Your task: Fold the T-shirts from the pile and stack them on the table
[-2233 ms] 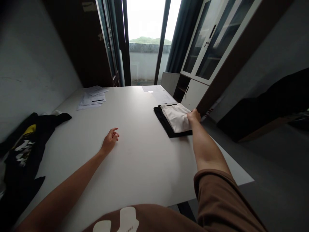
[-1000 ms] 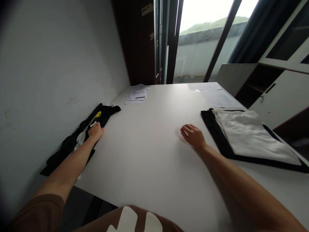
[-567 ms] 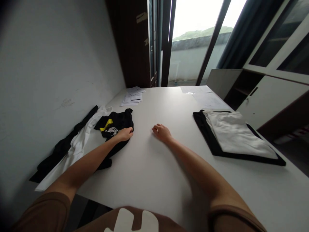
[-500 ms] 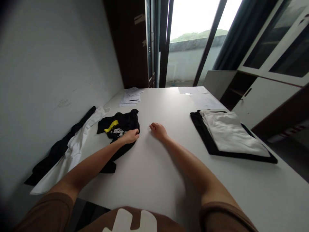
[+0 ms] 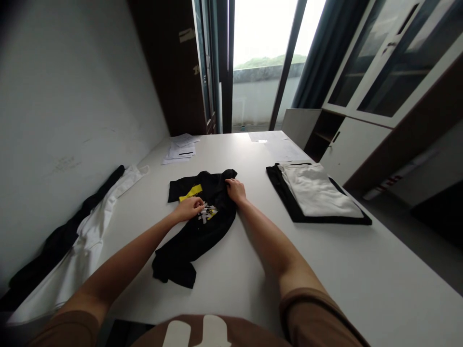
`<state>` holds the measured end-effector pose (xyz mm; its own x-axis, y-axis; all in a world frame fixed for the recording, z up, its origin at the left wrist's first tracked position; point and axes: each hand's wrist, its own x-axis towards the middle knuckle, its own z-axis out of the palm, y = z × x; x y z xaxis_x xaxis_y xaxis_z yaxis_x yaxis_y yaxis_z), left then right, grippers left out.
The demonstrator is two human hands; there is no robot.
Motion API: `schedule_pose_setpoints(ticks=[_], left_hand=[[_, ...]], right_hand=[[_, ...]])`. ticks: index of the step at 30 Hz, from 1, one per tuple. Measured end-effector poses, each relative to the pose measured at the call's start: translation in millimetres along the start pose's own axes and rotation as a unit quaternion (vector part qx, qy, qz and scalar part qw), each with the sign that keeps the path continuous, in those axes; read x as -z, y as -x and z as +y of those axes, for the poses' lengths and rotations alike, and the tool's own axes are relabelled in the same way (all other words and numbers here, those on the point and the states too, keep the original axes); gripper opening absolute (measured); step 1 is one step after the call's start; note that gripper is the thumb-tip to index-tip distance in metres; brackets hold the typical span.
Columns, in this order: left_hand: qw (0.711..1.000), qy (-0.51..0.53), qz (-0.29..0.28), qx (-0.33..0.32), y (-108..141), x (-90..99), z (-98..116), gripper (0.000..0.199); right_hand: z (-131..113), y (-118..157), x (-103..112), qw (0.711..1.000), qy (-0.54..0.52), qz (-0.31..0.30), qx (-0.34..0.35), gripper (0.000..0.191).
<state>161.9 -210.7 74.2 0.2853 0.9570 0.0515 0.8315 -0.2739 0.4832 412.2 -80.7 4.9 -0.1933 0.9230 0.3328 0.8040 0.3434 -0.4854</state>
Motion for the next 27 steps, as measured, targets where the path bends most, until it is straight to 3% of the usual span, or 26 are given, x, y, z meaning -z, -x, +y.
schedule_pose_setpoints(ticks=[5, 7, 10, 12, 15, 17, 19, 23, 25, 27], left_hand=[[0.984, 0.008, -0.107, -0.141, 49.1, -7.7, 19.8, 0.018], [0.981, 0.003, -0.121, -0.151, 57.5, -11.1, 24.8, 0.015], [0.989, -0.002, -0.109, -0.099, 50.5, -10.9, 16.1, 0.023], [0.996, -0.03, -0.059, -0.059, 37.4, -8.5, 3.9, 0.031], [0.992, -0.119, 0.038, 0.008, 15.7, -8.6, -13.0, 0.031], [0.981, -0.174, 0.064, 0.063, 4.1, -14.6, -20.2, 0.039], [0.971, -0.204, 0.06, 0.107, -3.9, -24.8, -24.4, 0.055], [0.969, -0.207, 0.047, 0.123, -10.8, -42.6, -32.6, 0.073], [0.971, -0.202, 0.044, 0.119, -12.2, -44.0, -40.6, 0.075], [0.971, -0.198, 0.039, 0.125, -13.6, -40.2, -52.0, 0.077]], right_hand=[[-5.7, -1.0, 4.2, 0.998, -0.01, 0.032, -0.053, 0.041], [-14.7, 4.0, 11.9, 0.997, -0.001, 0.066, -0.048, 0.039], [-38.2, 16.2, 25.9, 0.995, 0.021, 0.094, 0.023, 0.038], [-58.9, 26.6, 31.6, 0.996, 0.039, 0.054, 0.061, 0.038], [-89.4, 41.9, 29.0, 0.992, 0.098, -0.047, 0.059, 0.046], [-104.0, 49.0, 22.8, 0.984, 0.148, -0.08, 0.056, 0.052], [-110.4, 51.3, 17.0, 0.98, 0.171, -0.09, 0.05, 0.043], [-93.5, 38.2, 17.1, 0.995, 0.085, -0.052, -0.01, 0.024], [-71.6, 24.6, 24.6, 0.997, -0.011, 0.014, -0.078, 0.026], [-44.3, 10.4, 36.0, 0.975, -0.117, 0.104, -0.16, 0.029]])
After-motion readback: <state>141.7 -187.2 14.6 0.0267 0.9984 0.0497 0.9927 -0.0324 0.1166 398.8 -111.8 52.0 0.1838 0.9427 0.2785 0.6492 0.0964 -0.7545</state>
